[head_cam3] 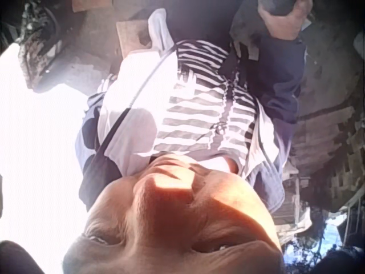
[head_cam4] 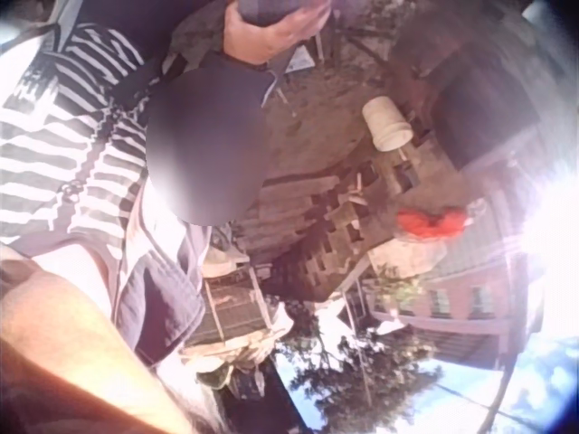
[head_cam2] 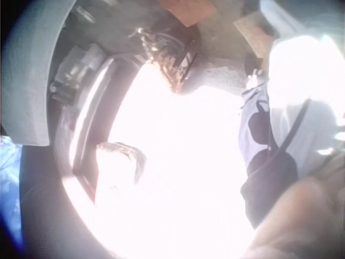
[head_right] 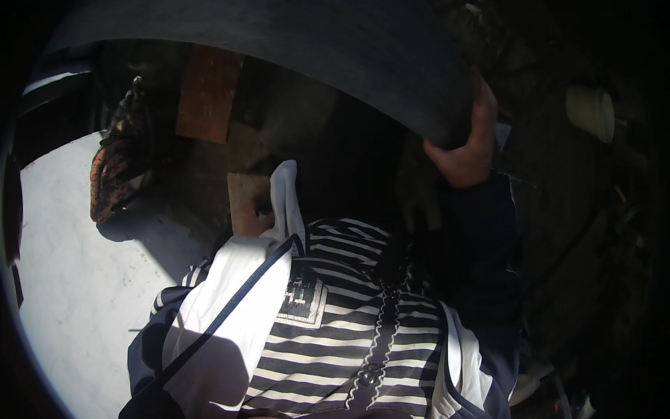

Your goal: The person sits on the floor and uses a curved blade to cut thin wooden strips and a larger flat board into smaller pieces. They handle the strips and board, align them, and make repeated cuts, placing the cut pieces on the floor.

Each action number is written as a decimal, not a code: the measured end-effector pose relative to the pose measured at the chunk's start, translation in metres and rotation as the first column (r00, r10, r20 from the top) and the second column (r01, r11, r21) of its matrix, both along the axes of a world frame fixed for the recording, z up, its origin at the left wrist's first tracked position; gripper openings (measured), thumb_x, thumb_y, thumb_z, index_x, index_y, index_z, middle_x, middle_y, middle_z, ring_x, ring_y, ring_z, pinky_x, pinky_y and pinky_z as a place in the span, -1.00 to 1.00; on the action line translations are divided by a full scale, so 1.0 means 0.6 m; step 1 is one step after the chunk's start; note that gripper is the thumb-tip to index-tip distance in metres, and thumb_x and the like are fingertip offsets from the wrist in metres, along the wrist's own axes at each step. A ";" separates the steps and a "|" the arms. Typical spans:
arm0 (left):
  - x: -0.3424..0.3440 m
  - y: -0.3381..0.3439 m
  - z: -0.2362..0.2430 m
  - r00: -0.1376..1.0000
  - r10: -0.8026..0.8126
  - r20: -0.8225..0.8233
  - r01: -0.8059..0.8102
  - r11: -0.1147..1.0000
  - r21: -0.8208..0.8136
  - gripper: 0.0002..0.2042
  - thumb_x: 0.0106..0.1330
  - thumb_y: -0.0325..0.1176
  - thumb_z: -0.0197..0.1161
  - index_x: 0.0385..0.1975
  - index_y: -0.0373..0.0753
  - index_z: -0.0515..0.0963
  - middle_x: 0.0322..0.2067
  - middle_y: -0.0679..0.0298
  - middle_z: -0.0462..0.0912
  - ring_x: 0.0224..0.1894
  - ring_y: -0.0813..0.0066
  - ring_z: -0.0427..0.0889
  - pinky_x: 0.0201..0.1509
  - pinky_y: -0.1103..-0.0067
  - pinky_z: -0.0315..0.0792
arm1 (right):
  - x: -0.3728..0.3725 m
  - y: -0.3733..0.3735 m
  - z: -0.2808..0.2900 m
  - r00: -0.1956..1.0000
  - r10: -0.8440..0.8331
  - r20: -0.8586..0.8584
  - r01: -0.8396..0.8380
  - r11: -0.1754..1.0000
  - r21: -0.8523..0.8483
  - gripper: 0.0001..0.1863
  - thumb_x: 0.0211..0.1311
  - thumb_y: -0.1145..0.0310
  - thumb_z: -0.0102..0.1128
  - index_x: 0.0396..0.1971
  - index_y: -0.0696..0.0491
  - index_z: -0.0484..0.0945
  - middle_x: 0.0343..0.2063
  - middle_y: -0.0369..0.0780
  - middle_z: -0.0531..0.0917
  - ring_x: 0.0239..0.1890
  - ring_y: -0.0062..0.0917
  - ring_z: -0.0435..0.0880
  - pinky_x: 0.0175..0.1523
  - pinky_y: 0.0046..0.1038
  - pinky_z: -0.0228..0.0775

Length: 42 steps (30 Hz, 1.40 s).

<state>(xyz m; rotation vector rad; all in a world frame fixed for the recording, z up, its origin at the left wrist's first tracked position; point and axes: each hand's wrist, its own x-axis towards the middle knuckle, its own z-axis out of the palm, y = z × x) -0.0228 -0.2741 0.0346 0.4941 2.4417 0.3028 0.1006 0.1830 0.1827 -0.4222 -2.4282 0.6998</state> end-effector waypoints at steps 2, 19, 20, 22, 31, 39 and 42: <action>0.003 0.004 0.003 0.980 -0.182 -0.074 0.176 0.981 -0.080 -0.53 0.03 -0.39 0.22 0.00 -0.29 0.32 -0.08 0.03 0.39 -0.07 -0.02 0.38 -0.04 0.30 0.37 | 0.008 -0.002 0.003 0.999 -0.033 0.006 0.033 0.999 -0.003 -0.02 -0.26 0.47 0.37 0.25 0.15 0.01 0.20 -0.04 0.18 0.22 -0.23 0.23 0.23 -0.29 0.14; 0.042 -0.006 0.021 0.961 -0.257 -0.105 0.183 0.871 -0.457 -0.46 0.10 -0.30 0.09 0.17 0.12 0.23 0.06 0.17 0.22 0.06 0.18 0.32 -0.02 0.27 0.37 | 0.044 -0.008 0.008 0.998 -0.045 -0.032 0.043 0.997 -0.062 -0.02 -0.23 0.45 0.37 0.26 0.13 -0.01 0.19 -0.06 0.18 0.22 -0.29 0.23 0.21 -0.31 0.16; 0.042 0.003 0.027 0.985 -0.168 -0.039 0.130 0.872 -0.473 -0.45 0.10 -0.31 0.10 0.17 0.11 0.22 0.09 0.16 0.19 0.09 0.16 0.31 0.01 0.27 0.35 | 0.044 -0.009 0.008 0.998 -0.051 -0.028 0.049 0.997 -0.066 -0.02 -0.23 0.44 0.37 0.26 0.13 -0.01 0.19 -0.06 0.18 0.22 -0.29 0.23 0.21 -0.31 0.17; 0.053 -0.024 0.000 0.990 -0.099 -0.105 0.066 0.957 -0.281 -0.44 0.10 -0.37 0.08 0.17 0.10 0.21 0.12 0.13 0.14 0.14 0.12 0.26 0.08 0.31 0.32 | 0.042 -0.012 0.012 0.998 -0.056 -0.007 0.056 0.997 -0.058 -0.03 -0.23 0.44 0.37 0.26 0.13 0.00 0.19 -0.06 0.18 0.21 -0.29 0.23 0.21 -0.31 0.17; 0.063 -0.082 -0.093 0.969 0.193 -0.155 -0.204 0.977 -0.056 -0.42 0.04 -0.40 0.18 0.15 -0.01 0.23 0.14 0.06 0.11 0.16 0.10 0.23 0.12 0.43 0.29 | 0.034 -0.022 0.005 1.000 -0.028 0.009 0.028 1.000 -0.006 0.04 -0.31 0.36 0.43 0.27 -0.11 0.01 0.22 -0.07 0.15 0.26 -0.13 0.14 0.18 -0.09 0.19; 0.070 -0.084 -0.074 0.982 0.084 -0.171 -0.117 0.975 -0.191 -0.45 0.03 -0.40 0.19 0.11 -0.05 0.27 0.05 0.09 0.20 0.08 0.13 0.30 0.06 0.43 0.33 | 0.034 -0.024 0.004 0.999 -0.010 0.032 0.010 1.000 -0.001 0.05 -0.32 0.38 0.45 0.27 -0.15 0.01 0.23 -0.07 0.13 0.27 -0.13 0.12 0.18 -0.08 0.21; 0.069 -0.085 -0.068 0.985 0.059 -0.162 -0.095 0.971 -0.220 -0.46 0.03 -0.40 0.20 0.10 -0.06 0.29 0.01 0.10 0.23 0.05 0.14 0.33 0.03 0.43 0.34 | 0.029 -0.029 0.007 1.000 -0.009 0.027 0.009 1.000 0.003 0.06 -0.32 0.38 0.46 0.28 -0.15 0.01 0.23 -0.08 0.11 0.26 -0.13 0.12 0.18 -0.09 0.21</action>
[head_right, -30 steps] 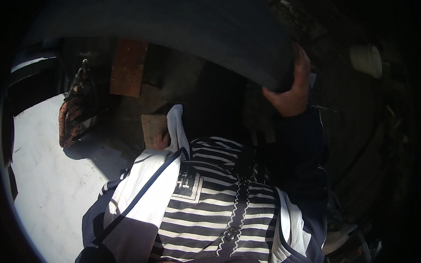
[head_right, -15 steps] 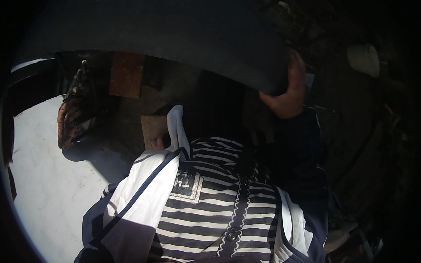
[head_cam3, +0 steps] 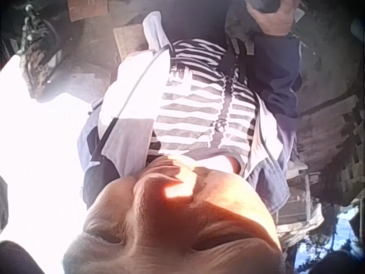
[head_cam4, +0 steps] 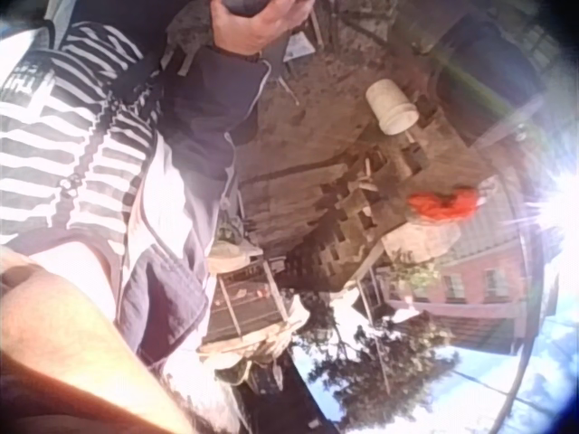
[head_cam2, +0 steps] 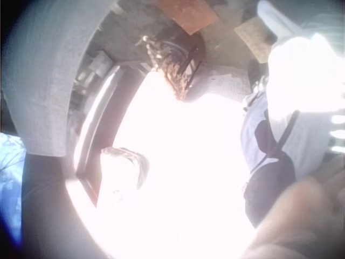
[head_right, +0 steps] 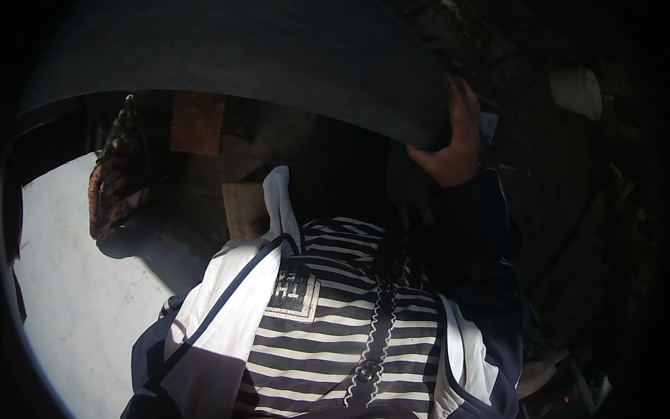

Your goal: The person sits on the floor and uses a curved blade to cut thin wooden strips and a larger flat board into smaller pieces. They handle the strips and board, align them, and make repeated cuts, placing the cut pieces on the floor.

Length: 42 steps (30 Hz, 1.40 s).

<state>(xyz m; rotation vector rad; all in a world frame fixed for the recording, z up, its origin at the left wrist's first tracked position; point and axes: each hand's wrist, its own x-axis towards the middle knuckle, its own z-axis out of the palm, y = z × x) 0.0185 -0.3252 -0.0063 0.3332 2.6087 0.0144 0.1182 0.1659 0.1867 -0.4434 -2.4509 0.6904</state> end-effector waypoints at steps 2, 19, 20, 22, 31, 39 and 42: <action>0.001 -0.004 0.005 1.000 -0.010 0.008 0.010 1.000 -0.019 -0.47 0.03 -0.39 0.20 0.09 -0.07 0.30 -0.01 0.10 0.26 0.03 0.14 0.34 0.02 0.43 0.35 | -0.003 -0.003 0.002 1.000 0.000 -0.004 0.000 1.000 -0.007 0.06 -0.32 0.39 0.46 0.28 -0.15 0.01 0.23 -0.08 0.11 0.27 -0.13 0.11 0.18 -0.09 0.22; -0.010 -0.031 0.027 0.992 -0.044 0.121 0.059 0.991 -0.121 -0.53 0.03 -0.39 0.23 0.02 -0.14 0.38 -0.20 0.15 0.45 -0.15 0.20 0.49 -0.11 0.43 0.42 | -0.001 -0.005 0.006 1.000 -0.010 -0.008 0.010 1.000 -0.006 0.02 -0.34 0.40 0.45 0.25 -0.14 0.10 0.20 -0.07 0.14 0.22 -0.14 0.19 0.09 -0.11 0.33; -0.013 -0.034 0.029 0.990 -0.039 0.136 0.056 0.990 -0.129 -0.53 0.03 -0.39 0.23 0.02 -0.14 0.38 -0.21 0.16 0.46 -0.16 0.21 0.50 -0.11 0.43 0.43 | -0.002 -0.005 0.005 1.000 -0.009 -0.011 0.009 1.000 0.000 0.02 -0.34 0.40 0.45 0.25 -0.13 0.10 0.20 -0.07 0.14 0.22 -0.13 0.19 0.08 -0.11 0.33; -0.023 -0.042 0.041 0.984 -0.014 0.178 0.041 0.988 -0.146 -0.54 0.03 -0.39 0.24 0.01 -0.15 0.39 -0.23 0.16 0.48 -0.18 0.21 0.52 -0.13 0.43 0.44 | -0.005 -0.006 0.005 1.000 0.006 -0.011 -0.006 1.000 0.000 0.02 -0.34 0.41 0.45 0.25 -0.13 0.09 0.19 -0.06 0.15 0.21 -0.12 0.19 0.08 -0.11 0.33; -0.277 -0.029 0.130 0.555 0.448 0.701 -0.777 0.579 0.246 -0.87 0.11 -0.41 0.24 -0.42 -0.22 0.41 -0.70 0.46 0.32 -0.70 0.71 0.27 -0.64 0.68 0.14 | -0.004 -0.010 -0.004 0.999 -0.013 0.045 0.016 0.998 -0.065 0.00 -0.33 0.46 0.40 0.25 -0.07 0.07 0.21 -0.05 0.14 0.25 -0.11 0.13 0.20 -0.09 0.16; -0.467 0.078 0.141 0.628 0.375 0.682 -0.775 0.383 0.502 -0.84 0.19 -0.26 0.19 -0.53 -0.15 0.44 -0.64 0.47 0.38 -0.61 0.66 0.34 -0.53 0.70 0.21 | -0.012 -0.027 -0.007 0.996 -0.041 0.084 0.040 0.999 0.011 -0.03 -0.27 0.41 0.39 0.25 -0.05 0.07 0.21 -0.03 0.12 0.23 -0.08 0.15 0.16 -0.02 0.16; -0.537 0.079 0.082 0.539 0.336 0.773 -0.841 0.268 0.470 -0.82 0.16 -0.29 0.22 -0.35 -0.25 0.51 -0.54 0.41 0.52 -0.52 0.65 0.46 -0.46 0.72 0.33 | -0.014 -0.026 -0.002 0.996 -0.050 0.080 0.048 0.999 0.025 -0.04 -0.26 0.40 0.39 0.25 -0.05 0.07 0.21 -0.03 0.13 0.22 -0.07 0.17 0.14 -0.02 0.18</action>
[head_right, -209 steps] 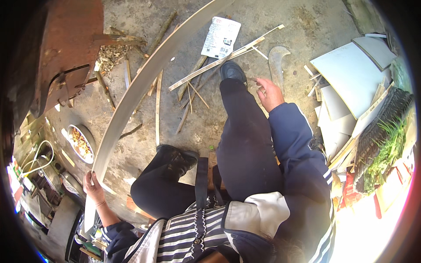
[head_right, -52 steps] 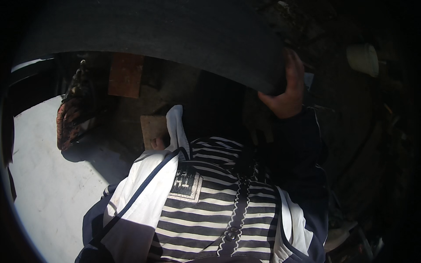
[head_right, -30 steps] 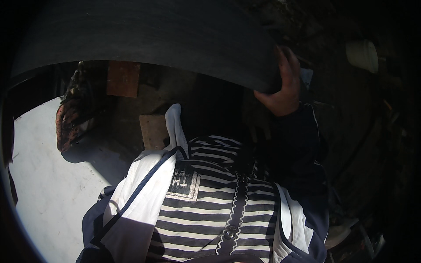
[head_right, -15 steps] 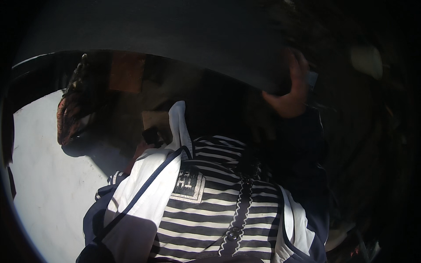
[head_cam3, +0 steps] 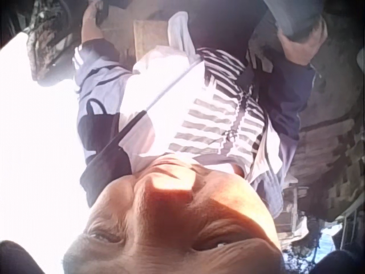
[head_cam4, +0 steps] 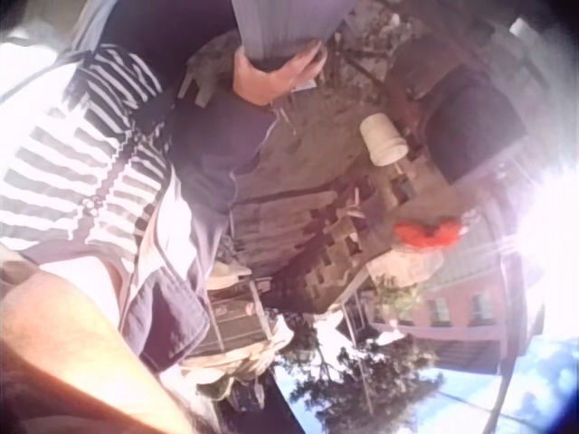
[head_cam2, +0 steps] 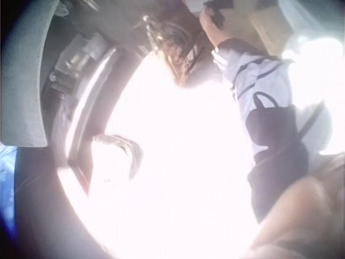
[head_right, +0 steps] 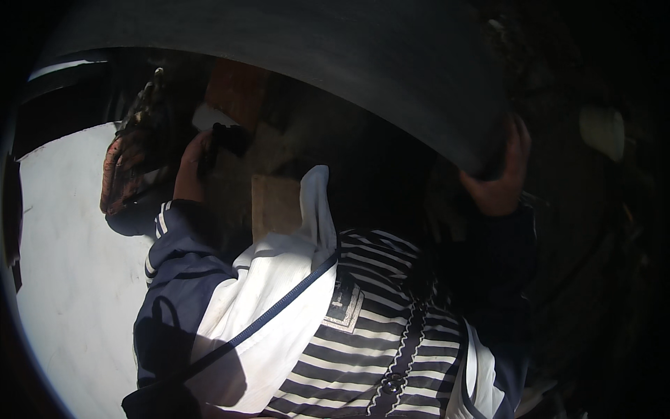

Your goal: The person sits on the floor and uses a curved blade to cut thin wooden strips and a larger flat board into smaller pieces. They handle the strips and board, align them, and make repeated cuts, placing the cut pieces on the floor.

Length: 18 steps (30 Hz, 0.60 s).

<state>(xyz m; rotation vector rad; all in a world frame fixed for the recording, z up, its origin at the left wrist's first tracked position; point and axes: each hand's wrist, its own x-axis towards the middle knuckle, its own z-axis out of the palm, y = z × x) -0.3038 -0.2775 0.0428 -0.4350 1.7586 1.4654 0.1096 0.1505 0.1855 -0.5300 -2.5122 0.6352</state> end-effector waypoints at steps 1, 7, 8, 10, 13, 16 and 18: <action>-0.039 -0.027 -0.033 0.999 -0.037 -0.026 0.036 0.999 -0.034 -0.81 0.16 -0.29 0.22 -0.34 -0.25 0.51 -0.52 0.40 0.52 -0.51 0.64 0.47 -0.45 0.71 0.34 | -0.004 0.001 0.002 1.000 0.005 -0.002 -0.005 1.000 -0.001 -0.04 -0.25 0.39 0.39 0.25 -0.05 0.07 0.20 -0.02 0.13 0.21 -0.06 0.17 0.14 -0.02 0.19; -0.113 0.054 -0.066 0.998 0.042 0.048 -0.034 0.989 -0.141 -0.83 0.16 -0.28 0.23 -0.36 -0.23 0.52 -0.52 0.38 0.52 -0.49 0.58 0.49 -0.43 0.63 0.38 | -0.005 0.004 0.005 0.998 -0.051 0.043 0.048 0.997 0.054 -0.08 -0.15 0.35 0.38 0.25 -0.02 0.05 0.21 -0.02 0.12 0.22 -0.07 0.17 0.15 -0.03 0.19; -0.131 0.049 -0.088 0.997 0.065 0.047 -0.058 0.988 -0.140 -0.83 0.16 -0.27 0.23 -0.37 -0.22 0.53 -0.51 0.38 0.52 -0.49 0.57 0.49 -0.43 0.62 0.38 | -0.007 0.005 0.005 0.997 -0.052 0.052 0.049 0.997 0.054 -0.08 -0.14 0.34 0.38 0.26 -0.02 0.05 0.21 -0.02 0.12 0.22 -0.06 0.17 0.15 -0.03 0.19; -0.158 0.032 -0.122 0.997 0.081 0.009 -0.079 0.988 -0.130 -0.83 0.15 -0.26 0.24 -0.38 -0.22 0.54 -0.50 0.36 0.53 -0.50 0.56 0.48 -0.43 0.60 0.38 | -0.010 0.005 0.002 0.996 -0.065 0.067 0.062 0.997 0.052 -0.09 -0.13 0.33 0.37 0.26 -0.01 0.04 0.21 -0.02 0.12 0.22 -0.07 0.16 0.16 -0.04 0.18; -0.187 0.009 -0.175 0.993 0.109 -0.048 -0.114 0.987 -0.111 -0.81 0.13 -0.24 0.26 -0.39 -0.23 0.55 -0.49 0.35 0.54 -0.49 0.53 0.49 -0.42 0.58 0.40 | -0.020 0.008 -0.001 0.993 -0.069 0.092 0.065 0.997 0.048 -0.08 -0.13 0.33 0.38 0.26 0.00 0.03 0.21 -0.02 0.13 0.22 -0.07 0.16 0.16 -0.05 0.18; -0.197 0.023 -0.199 0.973 0.216 -0.082 -0.226 0.963 -0.143 -0.75 0.09 -0.21 0.29 -0.37 -0.26 0.55 -0.47 0.30 0.57 -0.46 0.48 0.53 -0.38 0.54 0.42 | -0.021 0.005 0.001 0.989 -0.075 0.124 0.068 0.996 0.064 -0.06 -0.15 0.35 0.38 0.26 0.01 0.02 0.20 -0.01 0.14 0.22 -0.07 0.16 0.17 -0.08 0.17; -0.183 0.035 -0.204 0.925 0.283 -0.254 -0.331 0.929 -0.168 -0.70 0.07 -0.18 0.31 -0.35 -0.30 0.55 -0.43 0.25 0.60 -0.42 0.44 0.55 -0.33 0.51 0.44 | -0.033 0.012 -0.007 0.990 -0.062 0.124 0.055 0.997 0.062 -0.06 -0.18 0.37 0.38 0.26 0.02 0.02 0.20 -0.01 0.14 0.23 -0.06 0.16 0.18 -0.11 0.16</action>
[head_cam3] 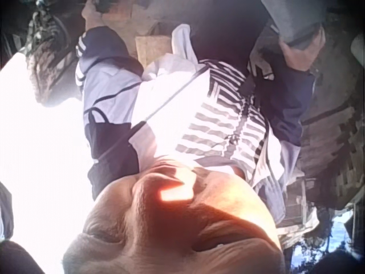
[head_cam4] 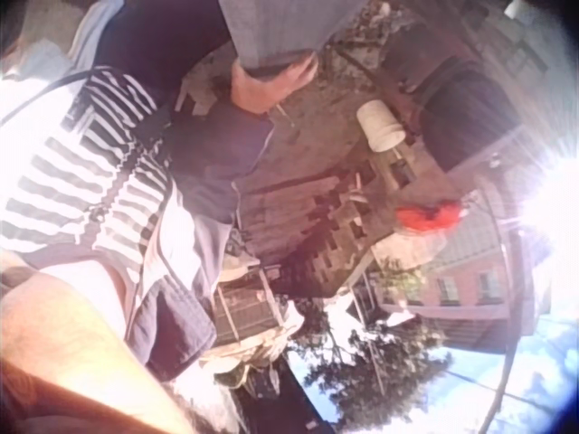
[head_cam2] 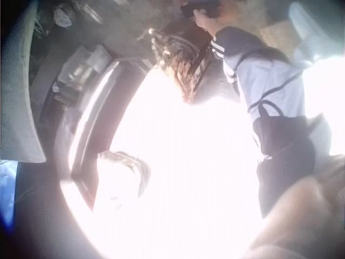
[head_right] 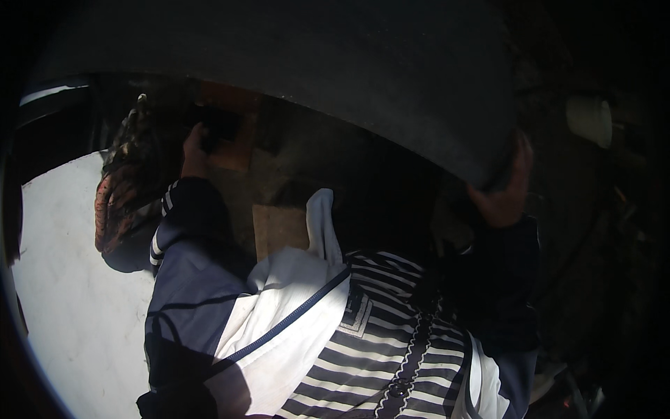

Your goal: The person sits on the floor and uses a curved blade to cut thin wooden strips and a larger flat board into smaller pieces. They handle the strips and board, align them, and make repeated cuts, placing the cut pieces on the floor.

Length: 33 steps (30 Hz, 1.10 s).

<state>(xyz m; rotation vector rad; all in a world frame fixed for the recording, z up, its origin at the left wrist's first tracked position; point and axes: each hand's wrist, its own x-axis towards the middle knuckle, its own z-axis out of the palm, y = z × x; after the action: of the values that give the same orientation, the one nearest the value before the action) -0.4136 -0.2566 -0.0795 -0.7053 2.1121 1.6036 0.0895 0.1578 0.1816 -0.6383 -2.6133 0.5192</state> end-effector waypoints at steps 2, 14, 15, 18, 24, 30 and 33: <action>0.034 0.035 0.021 0.991 -0.028 -0.127 0.015 0.995 -0.097 -0.62 0.05 -0.16 0.33 -0.28 -0.36 0.53 -0.32 0.17 0.60 -0.31 0.38 0.57 -0.23 0.48 0.45 | -0.009 0.002 -0.003 1.000 0.001 0.000 -0.001 1.000 -0.011 -0.05 -0.20 0.39 0.38 0.25 0.03 0.03 0.20 -0.01 0.15 0.23 -0.06 0.16 0.19 -0.12 0.15; 0.116 0.048 0.109 0.936 -0.010 -0.352 -0.090 0.960 -0.266 -0.54 0.16 -0.16 0.23 -0.05 -0.37 0.44 -0.09 0.08 0.55 -0.09 0.30 0.55 -0.05 0.52 0.43 | -0.011 -0.010 -0.008 1.000 -0.009 -0.021 0.009 1.000 -0.005 -0.06 -0.23 0.40 0.36 0.25 0.01 0.05 0.20 -0.02 0.16 0.21 -0.07 0.19 0.18 -0.12 0.17; 0.123 0.039 0.113 0.935 -0.004 -0.356 -0.082 0.970 -0.228 -0.55 0.18 -0.16 0.21 -0.04 -0.36 0.44 -0.09 0.09 0.55 -0.10 0.31 0.55 -0.06 0.52 0.43 | -0.011 -0.010 -0.010 0.999 -0.001 -0.038 0.001 1.000 0.001 -0.06 -0.23 0.40 0.36 0.25 0.01 0.05 0.20 -0.02 0.16 0.21 -0.07 0.19 0.17 -0.12 0.17; 0.107 -0.053 0.059 0.935 -0.012 -0.355 0.003 1.000 -0.026 -0.53 0.20 -0.14 0.18 0.01 -0.33 0.40 -0.11 0.14 0.53 -0.16 0.33 0.56 -0.18 0.51 0.46 | -0.016 -0.011 -0.012 0.997 0.032 -0.071 -0.033 0.999 -0.013 -0.05 -0.23 0.42 0.36 0.26 -0.02 0.05 0.20 -0.02 0.15 0.21 -0.08 0.19 0.17 -0.12 0.19; 0.135 -0.052 0.043 0.978 0.035 -0.205 -0.028 0.999 0.034 -0.53 0.25 -0.14 0.14 0.06 -0.29 0.34 -0.17 0.19 0.53 -0.27 0.38 0.58 -0.37 0.52 0.48 | 0.003 -0.017 -0.020 0.998 0.003 -0.066 -0.004 1.000 -0.007 -0.05 -0.23 0.44 0.37 0.26 -0.03 0.06 0.20 -0.03 0.15 0.21 -0.07 0.19 0.15 -0.12 0.22; 0.113 -0.111 0.023 0.932 -0.078 -0.355 -0.003 0.975 -0.224 -0.55 0.20 -0.17 0.17 0.00 -0.33 0.41 -0.25 0.11 0.57 -0.29 0.35 0.58 -0.31 0.47 0.45 | 0.015 -0.007 -0.021 0.995 0.008 -0.097 -0.008 1.000 0.002 -0.05 -0.23 0.42 0.38 0.26 -0.05 0.07 0.21 -0.03 0.14 0.23 -0.08 0.17 0.14 -0.08 0.21; 0.161 -0.058 0.049 0.911 -0.204 -0.358 0.055 0.922 -0.384 -0.54 0.17 -0.18 0.19 -0.04 -0.40 0.41 -0.20 0.01 0.57 -0.22 0.24 0.58 -0.21 0.44 0.45 | 0.030 -0.006 -0.013 0.998 -0.019 -0.061 0.023 0.998 0.062 -0.04 -0.24 0.39 0.39 0.26 -0.06 0.06 0.20 -0.01 0.14 0.22 -0.07 0.16 0.14 -0.05 0.19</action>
<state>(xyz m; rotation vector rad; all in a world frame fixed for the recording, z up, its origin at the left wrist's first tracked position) -0.3168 -0.2913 -0.0502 -0.3493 2.7339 1.3750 0.1078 0.1542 0.1737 -0.6196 -2.5523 0.4408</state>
